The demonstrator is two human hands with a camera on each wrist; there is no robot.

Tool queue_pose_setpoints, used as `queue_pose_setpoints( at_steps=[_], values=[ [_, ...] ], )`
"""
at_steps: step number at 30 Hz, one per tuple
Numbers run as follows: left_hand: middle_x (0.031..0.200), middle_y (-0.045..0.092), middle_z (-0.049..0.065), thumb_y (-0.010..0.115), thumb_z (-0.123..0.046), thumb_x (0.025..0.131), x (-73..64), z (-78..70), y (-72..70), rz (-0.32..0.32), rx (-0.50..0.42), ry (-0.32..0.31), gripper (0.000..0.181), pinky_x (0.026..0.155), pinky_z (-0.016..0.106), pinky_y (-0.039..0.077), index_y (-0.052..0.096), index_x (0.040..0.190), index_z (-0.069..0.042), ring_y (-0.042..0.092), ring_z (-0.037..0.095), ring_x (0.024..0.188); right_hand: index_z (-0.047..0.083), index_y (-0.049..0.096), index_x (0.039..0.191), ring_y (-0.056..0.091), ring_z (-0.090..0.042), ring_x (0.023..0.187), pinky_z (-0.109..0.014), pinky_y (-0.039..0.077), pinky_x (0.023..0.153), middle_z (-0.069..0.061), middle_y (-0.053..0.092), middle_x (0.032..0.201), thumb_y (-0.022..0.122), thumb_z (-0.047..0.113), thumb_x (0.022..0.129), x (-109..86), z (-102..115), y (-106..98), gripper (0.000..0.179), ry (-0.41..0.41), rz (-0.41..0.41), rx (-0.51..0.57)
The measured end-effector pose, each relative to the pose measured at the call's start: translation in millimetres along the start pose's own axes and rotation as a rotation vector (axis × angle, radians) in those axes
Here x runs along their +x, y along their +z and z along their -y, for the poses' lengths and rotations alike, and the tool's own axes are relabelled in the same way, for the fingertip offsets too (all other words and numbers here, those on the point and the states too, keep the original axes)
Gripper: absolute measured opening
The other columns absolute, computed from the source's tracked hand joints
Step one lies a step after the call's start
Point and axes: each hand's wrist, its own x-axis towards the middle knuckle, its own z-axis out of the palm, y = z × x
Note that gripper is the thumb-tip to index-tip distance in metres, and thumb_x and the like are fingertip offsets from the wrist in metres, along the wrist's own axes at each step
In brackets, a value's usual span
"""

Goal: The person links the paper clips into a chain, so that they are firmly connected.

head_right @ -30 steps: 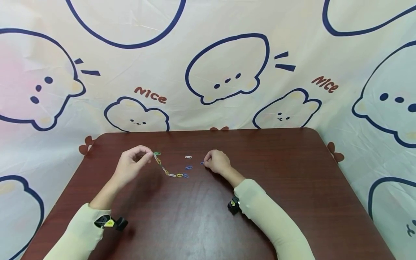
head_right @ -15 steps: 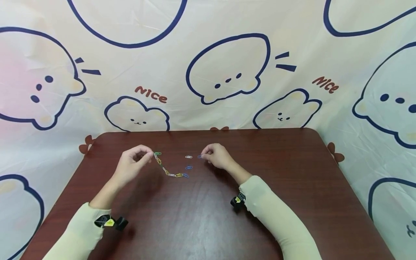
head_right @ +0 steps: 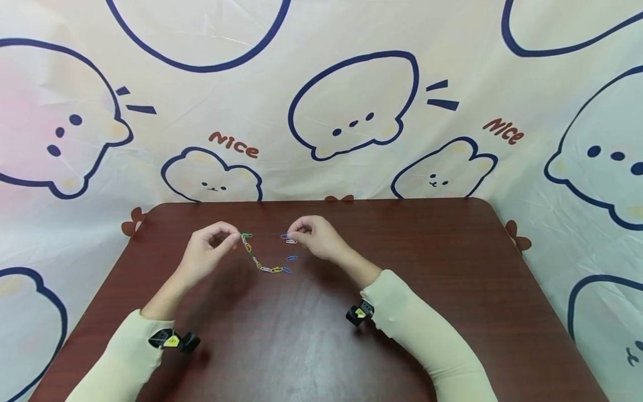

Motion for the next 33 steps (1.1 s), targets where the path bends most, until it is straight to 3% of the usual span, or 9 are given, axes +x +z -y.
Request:
queue_pose_setpoints(
  at_steps=[4, 12, 20, 33],
  values=[
    [0.09, 0.069, 0.01, 0.068, -0.005, 0.098, 1.1, -8.1, 1.3, 0.009, 0.008, -0.023, 0.008, 0.065, 0.023, 0.05, 0.07, 0.104, -0.001, 0.058, 0.02, 0.075, 0.003, 0.071, 0.097, 0.055, -0.032, 0.073, -0.027, 0.045, 0.062, -0.003, 0.066, 0.081, 0.068, 0.01, 0.098, 3.2, 12, 9, 0.007, -0.038, 0.001, 0.032],
    [0.088, 0.067, 0.017, 0.067, 0.001, 0.096, -1.2, -40.6, 0.4, 0.015, -0.002, 0.002, 0.007, 0.063, 0.022, 0.048, 0.068, 0.101, 0.006, 0.056, 0.016, 0.071, 0.004, 0.072, 0.098, 0.059, -0.033, 0.076, -0.034, 0.051, 0.067, -0.003, 0.065, 0.082, 0.069, 0.012, 0.098, 10.2, 32, 25, 0.009, -0.084, -0.015, 0.05],
    [0.09, 0.067, 0.021, 0.067, 0.001, 0.096, -0.7, -39.3, 0.9, 0.019, -0.004, -0.009, 0.007, 0.064, 0.023, 0.048, 0.068, 0.101, 0.006, 0.056, 0.017, 0.072, 0.005, 0.073, 0.096, 0.054, -0.015, 0.07, -0.025, 0.046, 0.064, -0.003, 0.067, 0.083, 0.071, 0.014, 0.097, 13.4, 48, 38, 0.009, -0.081, -0.038, 0.06],
    [0.088, 0.066, 0.022, 0.068, 0.001, 0.096, -0.1, -40.2, 1.9, 0.014, 0.02, 0.004, 0.007, 0.065, 0.025, 0.049, 0.068, 0.1, 0.006, 0.054, 0.019, 0.072, 0.009, 0.075, 0.092, 0.057, -0.015, 0.071, -0.026, 0.048, 0.064, 0.0, 0.069, 0.082, 0.074, 0.016, 0.095, 14.7, 51, 44, 0.007, -0.032, -0.075, 0.023]
  ],
)
